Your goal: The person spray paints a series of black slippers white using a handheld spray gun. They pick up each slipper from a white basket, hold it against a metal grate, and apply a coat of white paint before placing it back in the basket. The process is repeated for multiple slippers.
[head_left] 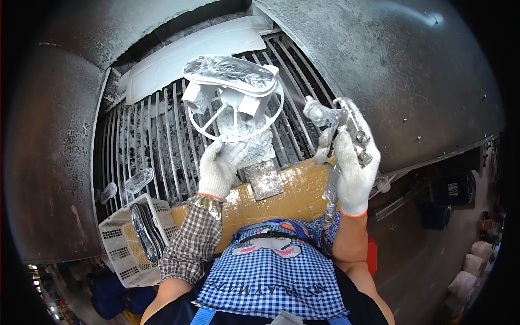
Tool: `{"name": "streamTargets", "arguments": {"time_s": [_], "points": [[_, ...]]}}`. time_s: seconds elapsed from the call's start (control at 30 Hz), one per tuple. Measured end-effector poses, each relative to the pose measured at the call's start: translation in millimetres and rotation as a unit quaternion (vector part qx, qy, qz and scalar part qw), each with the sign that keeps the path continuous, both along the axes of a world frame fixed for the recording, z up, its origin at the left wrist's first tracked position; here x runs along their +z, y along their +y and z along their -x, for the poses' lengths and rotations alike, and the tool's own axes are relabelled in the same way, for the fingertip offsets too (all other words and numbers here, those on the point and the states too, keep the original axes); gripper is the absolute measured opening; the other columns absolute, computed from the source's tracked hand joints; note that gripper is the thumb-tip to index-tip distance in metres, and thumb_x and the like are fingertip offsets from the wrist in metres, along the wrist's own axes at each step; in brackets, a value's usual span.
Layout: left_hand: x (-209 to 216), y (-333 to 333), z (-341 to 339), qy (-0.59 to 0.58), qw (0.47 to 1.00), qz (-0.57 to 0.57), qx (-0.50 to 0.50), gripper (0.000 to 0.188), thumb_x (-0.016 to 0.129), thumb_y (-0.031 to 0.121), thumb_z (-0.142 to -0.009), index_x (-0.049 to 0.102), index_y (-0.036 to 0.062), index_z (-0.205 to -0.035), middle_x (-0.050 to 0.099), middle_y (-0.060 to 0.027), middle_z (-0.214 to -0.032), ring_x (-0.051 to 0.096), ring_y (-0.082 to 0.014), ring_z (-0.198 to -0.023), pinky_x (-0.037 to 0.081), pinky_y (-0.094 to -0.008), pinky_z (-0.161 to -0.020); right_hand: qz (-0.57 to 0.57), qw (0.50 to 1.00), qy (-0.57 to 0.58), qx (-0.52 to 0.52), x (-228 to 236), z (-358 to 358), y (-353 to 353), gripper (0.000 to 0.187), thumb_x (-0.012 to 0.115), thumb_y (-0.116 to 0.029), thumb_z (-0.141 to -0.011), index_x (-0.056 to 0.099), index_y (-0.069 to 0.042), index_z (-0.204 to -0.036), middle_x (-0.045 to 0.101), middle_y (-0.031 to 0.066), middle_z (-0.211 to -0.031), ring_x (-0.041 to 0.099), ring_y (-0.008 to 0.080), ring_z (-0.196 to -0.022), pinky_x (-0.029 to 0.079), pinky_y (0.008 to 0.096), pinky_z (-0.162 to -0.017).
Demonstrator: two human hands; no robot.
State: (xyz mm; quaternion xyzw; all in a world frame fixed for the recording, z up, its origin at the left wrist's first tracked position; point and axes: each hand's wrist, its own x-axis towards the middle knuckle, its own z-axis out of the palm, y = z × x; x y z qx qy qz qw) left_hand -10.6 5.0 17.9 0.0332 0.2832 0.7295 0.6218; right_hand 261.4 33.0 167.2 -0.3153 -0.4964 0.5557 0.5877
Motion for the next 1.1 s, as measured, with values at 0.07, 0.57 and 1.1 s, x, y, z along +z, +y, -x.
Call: {"name": "streamTargets", "arguments": {"time_s": [0.07,0.57,1.1], "points": [[-3,-2,7,0.035,0.998,0.037,0.024,0.044,0.057,0.018,-0.104,0.050,-0.0101,-0.137,0.062,-0.0319,-0.137,0.063,-0.0480,-0.125,0.053,-0.0615,-0.111,0.026,0.999,0.032,-0.022,1,1,1,0.052,0.061,-0.011,-0.109,0.046,0.006,-0.156,0.069,0.0069,-0.099,0.064,0.0082,-0.078,0.054,0.0235,-0.070],[5,-7,56,0.075,0.993,0.039,0.081,0.031,0.055,0.019,-0.105,0.061,-0.0058,-0.122,0.067,-0.0310,-0.130,0.068,-0.0451,-0.121,0.062,-0.0562,-0.098,0.051,0.997,0.026,0.043,-2,-2,3,0.054,0.065,-0.008,-0.106,0.048,0.006,-0.155,0.072,0.0082,-0.101,0.065,0.0083,-0.079,0.055,0.0234,-0.071],[21,21,109,0.131,0.985,0.014,0.113,0.038,0.058,0.030,-0.107,0.053,-0.0026,-0.125,0.055,-0.0336,-0.141,0.058,-0.0473,-0.134,0.053,-0.0573,-0.110,0.035,0.993,0.011,0.111,-13,38,24,0.055,0.068,-0.008,-0.104,0.051,0.006,-0.154,0.068,0.0029,-0.093,0.062,0.0055,-0.071,0.053,0.0228,-0.064]]}}
